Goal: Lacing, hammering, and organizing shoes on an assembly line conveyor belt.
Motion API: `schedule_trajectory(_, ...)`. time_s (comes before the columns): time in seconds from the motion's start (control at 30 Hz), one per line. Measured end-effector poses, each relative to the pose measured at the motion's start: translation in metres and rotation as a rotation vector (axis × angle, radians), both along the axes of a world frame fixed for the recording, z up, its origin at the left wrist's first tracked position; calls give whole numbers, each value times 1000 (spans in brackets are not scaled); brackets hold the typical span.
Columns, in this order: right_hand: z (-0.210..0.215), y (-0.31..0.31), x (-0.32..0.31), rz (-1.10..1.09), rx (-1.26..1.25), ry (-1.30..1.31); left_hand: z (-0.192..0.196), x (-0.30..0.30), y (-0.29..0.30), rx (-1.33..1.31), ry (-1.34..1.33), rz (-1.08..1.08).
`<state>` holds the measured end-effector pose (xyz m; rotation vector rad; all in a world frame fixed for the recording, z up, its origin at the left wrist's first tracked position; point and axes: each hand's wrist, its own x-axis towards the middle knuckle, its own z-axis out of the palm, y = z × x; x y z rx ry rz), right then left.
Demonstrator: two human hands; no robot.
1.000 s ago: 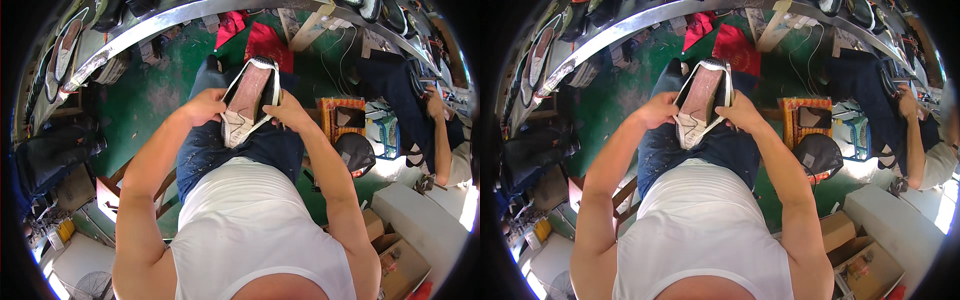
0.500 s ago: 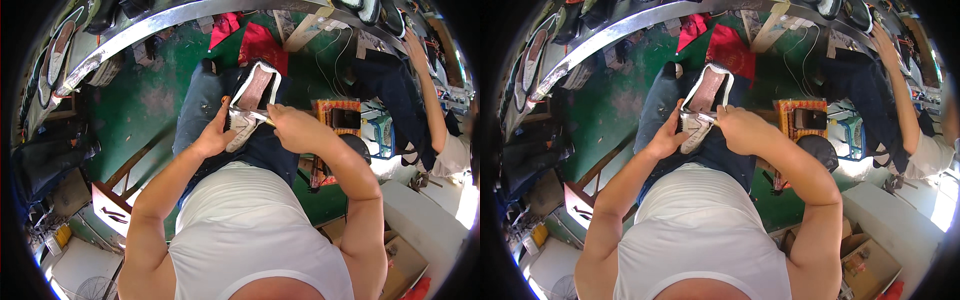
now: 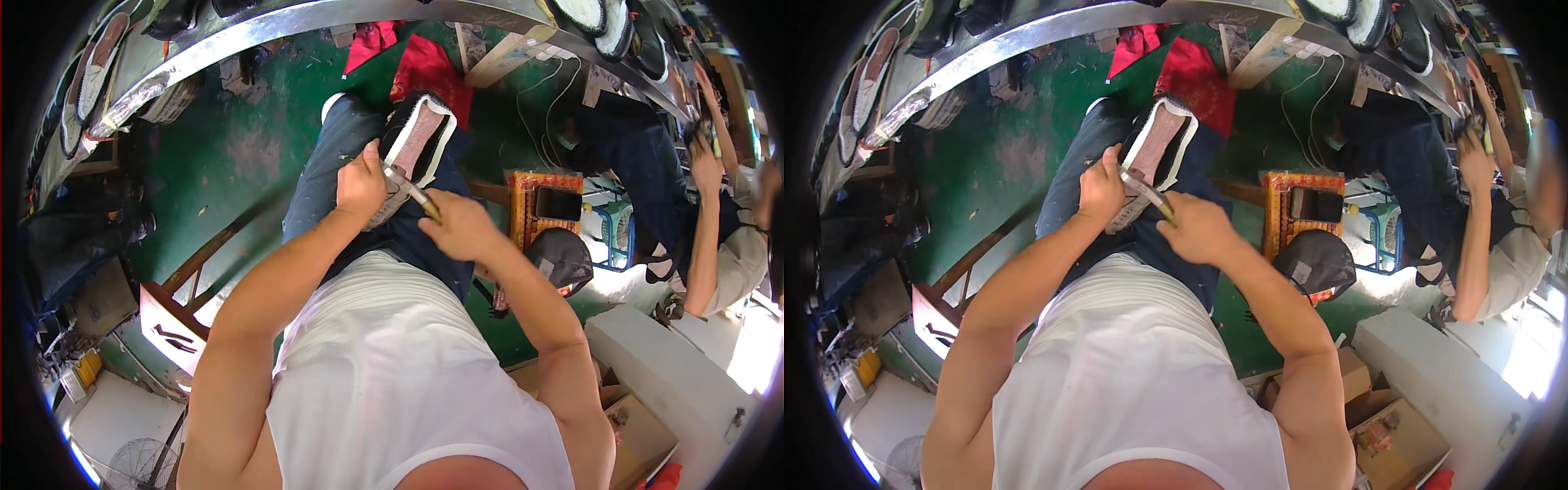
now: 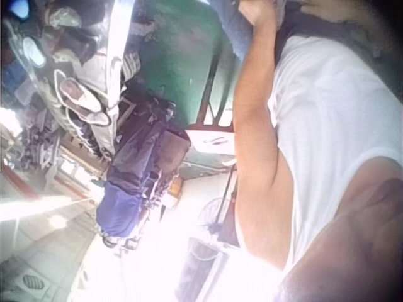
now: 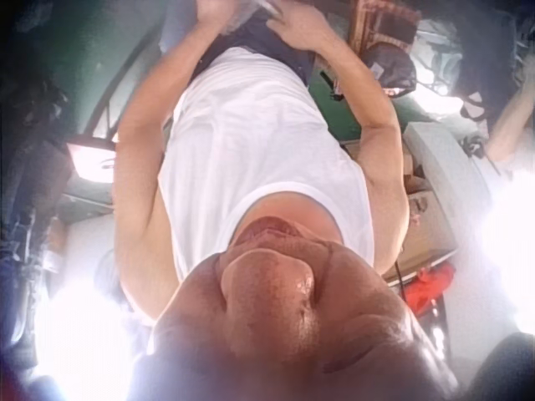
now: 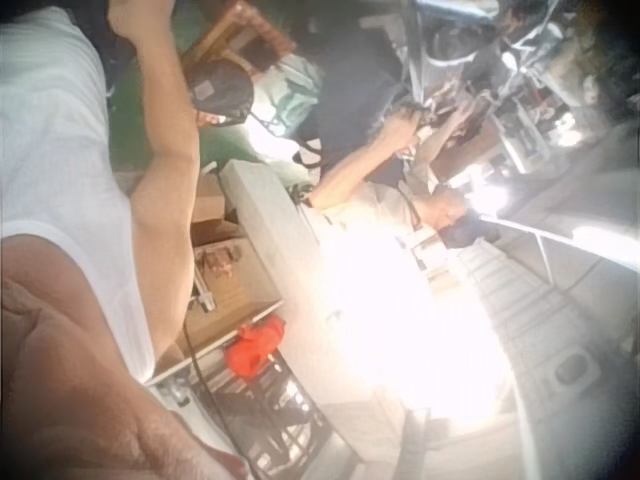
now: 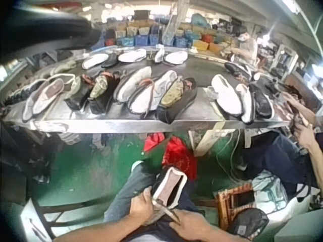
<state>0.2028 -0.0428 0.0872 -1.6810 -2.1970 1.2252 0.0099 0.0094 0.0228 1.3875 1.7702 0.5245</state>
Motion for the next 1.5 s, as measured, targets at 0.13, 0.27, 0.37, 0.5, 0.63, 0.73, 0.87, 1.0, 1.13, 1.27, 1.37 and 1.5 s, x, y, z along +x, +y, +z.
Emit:
schedule_trajectory(0.13,-1,16,23,23,146,2,0,-3,-6,192,-41,-77)
schedule_trajectory(0.27,-15,17,18,-63,323,16,-10,-7,-12,260,-42,-164)
schedule_trajectory(0.37,-33,9,18,-191,216,-12,-11,-9,-11,481,34,-284)
schedule_trajectory(0.5,-47,13,39,-175,32,-15,-2,-11,-10,361,203,-549)
schedule_trajectory(0.63,1,47,55,-238,-454,172,14,-10,3,217,332,-632)
schedule_trajectory(0.73,-17,57,31,-296,252,304,31,-5,8,124,397,-693)
schedule_trajectory(0.87,-35,72,20,-137,62,-58,49,-3,14,-1,475,-787)
schedule_trajectory(1.0,-26,52,14,-150,122,104,44,-19,-4,-41,390,-772)
schedule_trajectory(1.13,-28,31,17,-165,43,86,11,-38,-53,65,-138,-272)
schedule_trajectory(1.27,-30,17,9,-110,-15,31,33,-31,-44,-160,-77,-361)
schedule_trajectory(1.37,-38,9,22,-285,-61,290,49,-42,-26,-120,7,-469)
schedule_trajectory(1.5,-56,-19,43,-642,-93,546,123,-47,-7,117,119,-579)
